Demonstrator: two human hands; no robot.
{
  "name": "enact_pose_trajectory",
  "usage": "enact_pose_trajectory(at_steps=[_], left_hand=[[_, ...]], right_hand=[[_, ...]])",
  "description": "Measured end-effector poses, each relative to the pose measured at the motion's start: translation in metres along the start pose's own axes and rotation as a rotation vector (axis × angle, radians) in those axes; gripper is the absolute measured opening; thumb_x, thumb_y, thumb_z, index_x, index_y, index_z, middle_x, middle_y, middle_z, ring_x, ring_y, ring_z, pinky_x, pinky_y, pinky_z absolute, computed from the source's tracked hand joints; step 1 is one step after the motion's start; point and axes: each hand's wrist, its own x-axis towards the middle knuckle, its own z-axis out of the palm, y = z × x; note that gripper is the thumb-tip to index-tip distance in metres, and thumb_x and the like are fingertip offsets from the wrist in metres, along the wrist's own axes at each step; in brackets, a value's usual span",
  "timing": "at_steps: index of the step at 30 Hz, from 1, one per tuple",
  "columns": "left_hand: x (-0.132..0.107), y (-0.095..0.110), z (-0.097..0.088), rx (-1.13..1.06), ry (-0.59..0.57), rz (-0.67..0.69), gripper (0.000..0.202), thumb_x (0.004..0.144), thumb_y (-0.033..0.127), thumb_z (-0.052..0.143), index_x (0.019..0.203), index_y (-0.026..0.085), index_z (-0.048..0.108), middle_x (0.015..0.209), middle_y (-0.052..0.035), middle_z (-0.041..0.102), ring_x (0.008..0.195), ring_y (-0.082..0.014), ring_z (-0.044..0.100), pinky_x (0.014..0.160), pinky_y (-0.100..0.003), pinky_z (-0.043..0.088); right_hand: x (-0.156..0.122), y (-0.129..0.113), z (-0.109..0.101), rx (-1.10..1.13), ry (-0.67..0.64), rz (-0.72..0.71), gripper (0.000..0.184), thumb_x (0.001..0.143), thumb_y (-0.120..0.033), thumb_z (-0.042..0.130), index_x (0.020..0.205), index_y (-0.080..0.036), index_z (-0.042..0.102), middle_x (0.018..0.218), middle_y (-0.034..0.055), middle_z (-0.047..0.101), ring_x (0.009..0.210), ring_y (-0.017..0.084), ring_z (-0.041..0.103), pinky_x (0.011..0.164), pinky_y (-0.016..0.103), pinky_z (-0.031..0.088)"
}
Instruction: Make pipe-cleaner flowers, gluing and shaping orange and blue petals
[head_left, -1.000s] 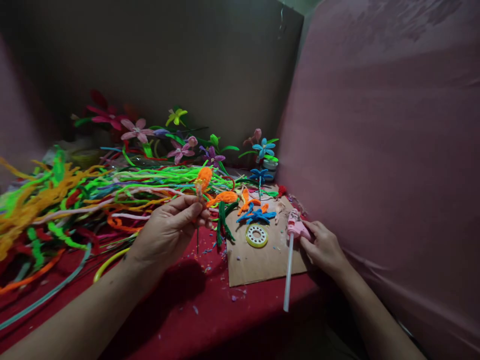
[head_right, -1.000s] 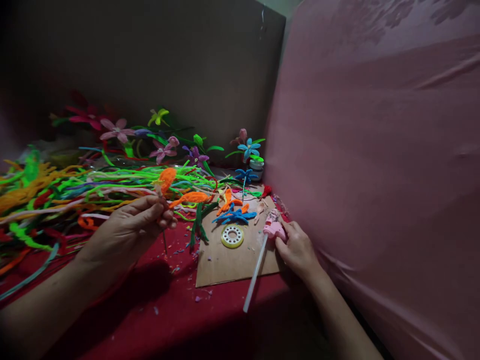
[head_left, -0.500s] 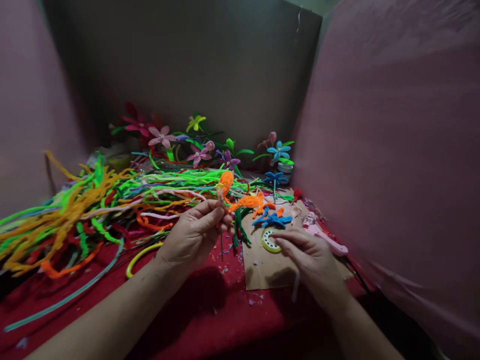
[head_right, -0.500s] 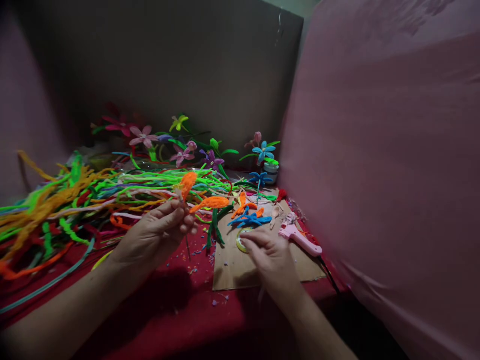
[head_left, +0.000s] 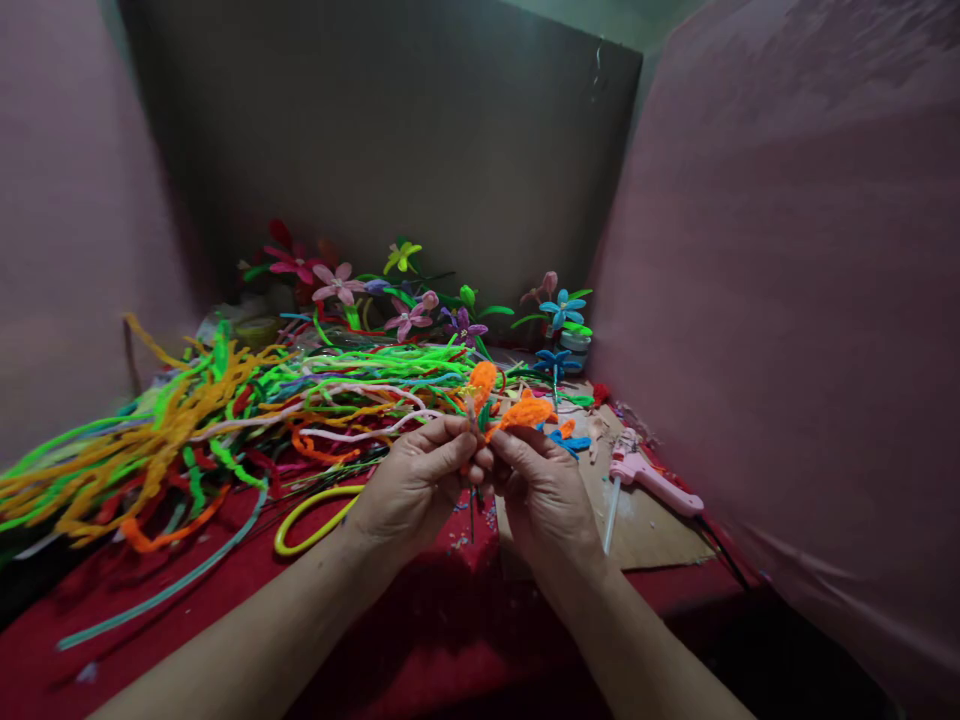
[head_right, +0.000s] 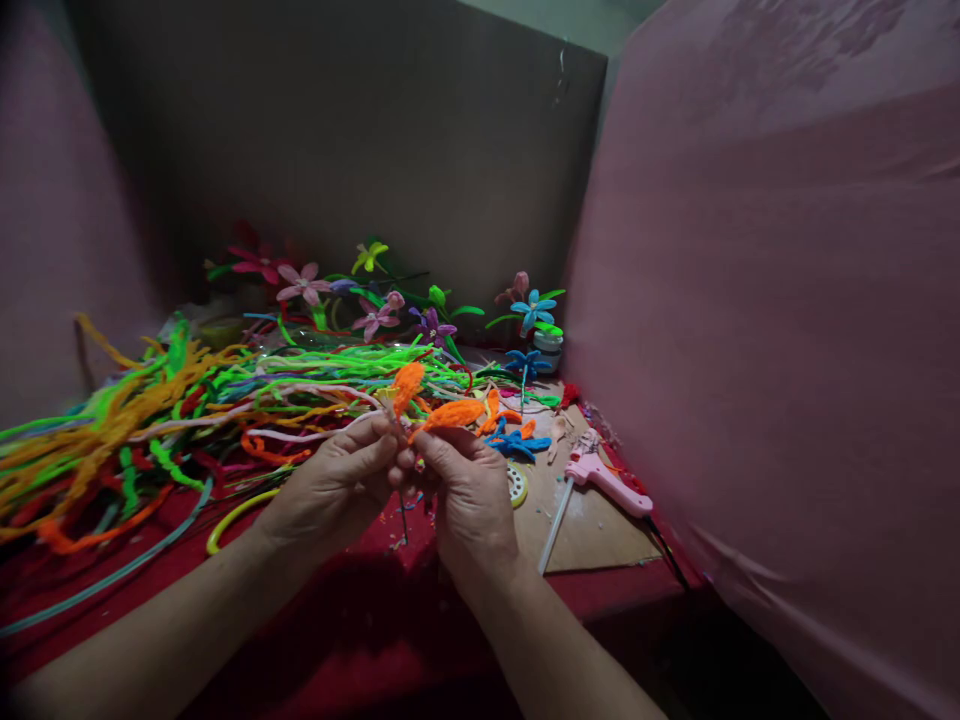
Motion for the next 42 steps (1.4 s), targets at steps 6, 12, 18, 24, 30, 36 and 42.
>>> enact_pose_trajectory(at_steps=[6, 12, 18, 24, 30, 36, 42], left_hand=[[0.002, 0.006, -0.003, 0.238, 0.098, 0.167, 0.01, 0.068, 0.022, 0.072, 0.07, 0.013, 0.069, 0.068, -0.0029, 0.065, 0.063, -0.0114, 0.057, 0.067, -0.024, 0.044], [-0.001, 0.006, -0.004, 0.387, 0.143, 0.241, 0.006, 0.067, 0.022, 0.072, 0.07, 0.016, 0.072, 0.069, -0.0009, 0.064, 0.07, -0.0119, 0.053, 0.071, -0.023, 0.041], [-0.004, 0.007, 0.001, 0.438, 0.157, 0.271, 0.006, 0.064, 0.021, 0.073, 0.066, 0.016, 0.072, 0.07, -0.0024, 0.063, 0.075, -0.0156, 0.055, 0.076, -0.027, 0.042], [-0.003, 0.007, 0.0, 0.458, 0.139, 0.275, 0.007, 0.063, 0.022, 0.074, 0.065, 0.016, 0.071, 0.074, -0.0036, 0.065, 0.075, -0.0163, 0.055, 0.077, -0.028, 0.042], [-0.003, 0.006, -0.001, 0.467, 0.108, 0.266, 0.006, 0.066, 0.021, 0.072, 0.064, 0.016, 0.069, 0.073, -0.0025, 0.063, 0.074, -0.015, 0.055, 0.074, -0.027, 0.042], [-0.002, 0.007, -0.003, 0.446, 0.045, 0.233, 0.007, 0.067, 0.019, 0.07, 0.062, 0.015, 0.067, 0.07, -0.0013, 0.064, 0.071, -0.0133, 0.056, 0.071, -0.025, 0.043], [-0.001, 0.009, -0.004, 0.465, -0.003, 0.198, 0.008, 0.07, 0.018, 0.068, 0.063, 0.015, 0.066, 0.071, -0.0023, 0.064, 0.068, -0.013, 0.056, 0.066, -0.025, 0.043]], right_hand=[[-0.003, -0.011, -0.004, -0.29, 0.079, -0.307, 0.006, 0.062, -0.018, 0.074, 0.065, -0.019, 0.069, 0.06, -0.0031, 0.062, 0.051, 0.007, 0.048, 0.051, 0.021, 0.042], [-0.006, -0.014, -0.003, -0.578, 0.03, -0.359, 0.005, 0.068, -0.022, 0.069, 0.066, -0.018, 0.067, 0.059, -0.0032, 0.06, 0.055, 0.009, 0.048, 0.058, 0.025, 0.043], [-0.005, -0.011, 0.0, -0.593, 0.012, -0.359, 0.007, 0.069, -0.022, 0.068, 0.064, -0.018, 0.067, 0.054, -0.004, 0.055, 0.054, 0.009, 0.047, 0.056, 0.025, 0.043], [-0.003, -0.008, -0.004, -0.611, -0.012, -0.371, 0.003, 0.07, -0.023, 0.068, 0.069, -0.02, 0.07, 0.066, -0.0018, 0.062, 0.061, 0.011, 0.051, 0.059, 0.026, 0.043], [-0.002, -0.009, -0.007, -0.629, -0.041, -0.363, 0.003, 0.071, -0.022, 0.068, 0.069, -0.022, 0.071, 0.066, -0.0027, 0.062, 0.061, 0.011, 0.051, 0.062, 0.027, 0.043], [-0.001, -0.009, -0.007, -0.548, -0.055, -0.338, 0.009, 0.07, -0.018, 0.068, 0.062, -0.021, 0.07, 0.06, -0.0037, 0.058, 0.054, 0.009, 0.045, 0.057, 0.025, 0.04], [0.002, -0.005, -0.011, -0.433, -0.044, -0.261, 0.002, 0.066, -0.019, 0.073, 0.065, -0.02, 0.071, 0.056, -0.0039, 0.058, 0.047, 0.006, 0.041, 0.046, 0.023, 0.034]])
